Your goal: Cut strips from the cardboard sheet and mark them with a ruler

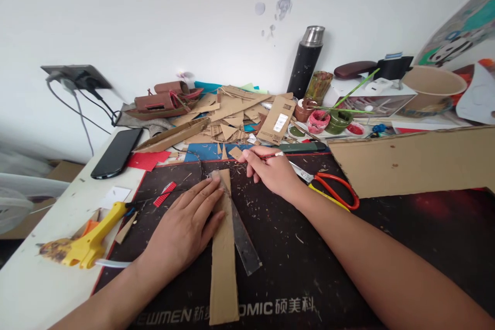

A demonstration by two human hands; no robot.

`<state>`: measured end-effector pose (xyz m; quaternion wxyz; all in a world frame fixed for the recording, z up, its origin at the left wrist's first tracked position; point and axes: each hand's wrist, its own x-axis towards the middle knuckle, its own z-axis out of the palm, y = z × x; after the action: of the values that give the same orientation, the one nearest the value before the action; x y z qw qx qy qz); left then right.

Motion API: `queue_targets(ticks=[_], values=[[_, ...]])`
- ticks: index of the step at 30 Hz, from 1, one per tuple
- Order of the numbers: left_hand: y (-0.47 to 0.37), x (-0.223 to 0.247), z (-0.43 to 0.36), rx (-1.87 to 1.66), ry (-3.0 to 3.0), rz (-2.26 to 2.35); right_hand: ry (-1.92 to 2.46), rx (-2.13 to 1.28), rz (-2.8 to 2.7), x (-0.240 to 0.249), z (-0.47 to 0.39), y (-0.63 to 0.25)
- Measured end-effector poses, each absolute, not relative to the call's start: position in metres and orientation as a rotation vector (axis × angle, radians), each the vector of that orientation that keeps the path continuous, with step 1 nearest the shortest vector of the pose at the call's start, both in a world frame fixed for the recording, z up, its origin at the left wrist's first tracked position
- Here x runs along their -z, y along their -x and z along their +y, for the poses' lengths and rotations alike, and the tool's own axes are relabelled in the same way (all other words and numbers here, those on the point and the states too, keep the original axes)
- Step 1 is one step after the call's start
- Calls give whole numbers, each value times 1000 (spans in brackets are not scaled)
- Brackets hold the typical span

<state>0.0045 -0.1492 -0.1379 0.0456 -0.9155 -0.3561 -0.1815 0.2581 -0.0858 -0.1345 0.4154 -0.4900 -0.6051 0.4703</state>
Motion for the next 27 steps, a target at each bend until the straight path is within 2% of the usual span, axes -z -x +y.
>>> queue_targets(ticks=[27], values=[[-5,136,-149,611,2834,-1121,1234,-1147,-1542,134,-87,-257]])
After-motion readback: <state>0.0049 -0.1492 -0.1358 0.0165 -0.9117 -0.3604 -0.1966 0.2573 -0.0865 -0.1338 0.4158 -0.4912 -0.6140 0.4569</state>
